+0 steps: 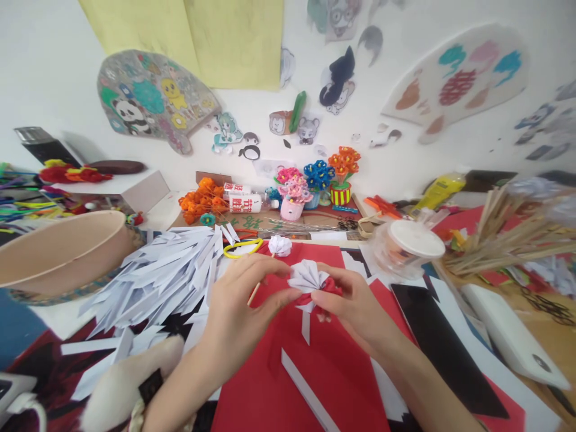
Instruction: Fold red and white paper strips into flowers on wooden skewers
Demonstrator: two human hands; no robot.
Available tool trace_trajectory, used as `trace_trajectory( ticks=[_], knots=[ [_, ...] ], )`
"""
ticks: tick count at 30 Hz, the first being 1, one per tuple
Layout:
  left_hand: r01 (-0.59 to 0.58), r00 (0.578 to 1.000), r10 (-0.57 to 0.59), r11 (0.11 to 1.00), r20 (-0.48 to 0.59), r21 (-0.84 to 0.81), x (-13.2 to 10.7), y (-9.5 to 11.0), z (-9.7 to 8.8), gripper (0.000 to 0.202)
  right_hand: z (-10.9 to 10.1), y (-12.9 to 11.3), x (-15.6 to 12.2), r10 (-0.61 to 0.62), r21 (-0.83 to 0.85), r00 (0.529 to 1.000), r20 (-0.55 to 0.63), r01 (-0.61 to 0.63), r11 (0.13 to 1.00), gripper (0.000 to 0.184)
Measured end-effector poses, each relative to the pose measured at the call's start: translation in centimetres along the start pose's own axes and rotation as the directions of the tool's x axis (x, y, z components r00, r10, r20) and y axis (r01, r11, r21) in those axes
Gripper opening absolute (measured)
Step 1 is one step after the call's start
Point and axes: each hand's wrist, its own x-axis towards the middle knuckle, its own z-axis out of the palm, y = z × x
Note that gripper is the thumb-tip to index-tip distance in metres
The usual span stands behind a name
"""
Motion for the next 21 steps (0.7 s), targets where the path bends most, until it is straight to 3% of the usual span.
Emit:
trace_trajectory(
  ticks=[6, 9, 12, 14, 16, 18, 21],
  knots=[
    [-0.056, 0.996, 0.054, 0.998, -0.072, -0.027, 0.0, 0.2, -0.1, 0.009, 0.0, 0.5, 0.1, 0.016, 0.096, 0.997, 0.082, -0.024, 0.995, 0.018],
    [0.081, 0.995, -0.089, 0.983, -0.042, -0.168, 0.1, 0.5, -0.3, 0.006, -0.2, 0.2, 0.1, -0.021, 0.049, 0.992, 0.124, 0.015, 0.999, 0.026],
    [0.283, 0.959, -0.277, 0.915, 0.061, -0.289, 0.2, 0.5, -0.3, 0.009, -0.3, -0.2, 0.0, -0.038, 0.0, 0.983, 0.179, 0.038, 0.999, 0.033],
    [0.349, 0.937, -0.322, 0.885, 0.138, -0.309, 0.3, 0.4, -0.3, 0.008, -0.4, -0.4, 0.0, -0.064, -0.037, 0.973, 0.22, 0.074, 0.997, 0.036],
    [0.292, 0.954, -0.255, 0.906, 0.155, -0.306, 0.3, 0.3, -0.1, 0.005, -0.4, -0.6, 0.0, -0.116, -0.096, 0.965, 0.234, 0.141, 0.985, 0.038],
    [0.146, 0.987, -0.123, 0.953, 0.102, -0.264, 0.2, 0.3, 0.0, 0.002, -0.3, -0.6, 0.0, -0.151, -0.158, 0.963, 0.223, 0.189, 0.969, 0.041],
    [-0.037, 0.999, 0.04, 0.991, 0.024, -0.128, -0.1, 0.6, 0.2, 0.004, -0.2, -0.2, -0.1, -0.163, -0.114, 0.958, 0.236, 0.194, 0.974, 0.063]
  ],
)
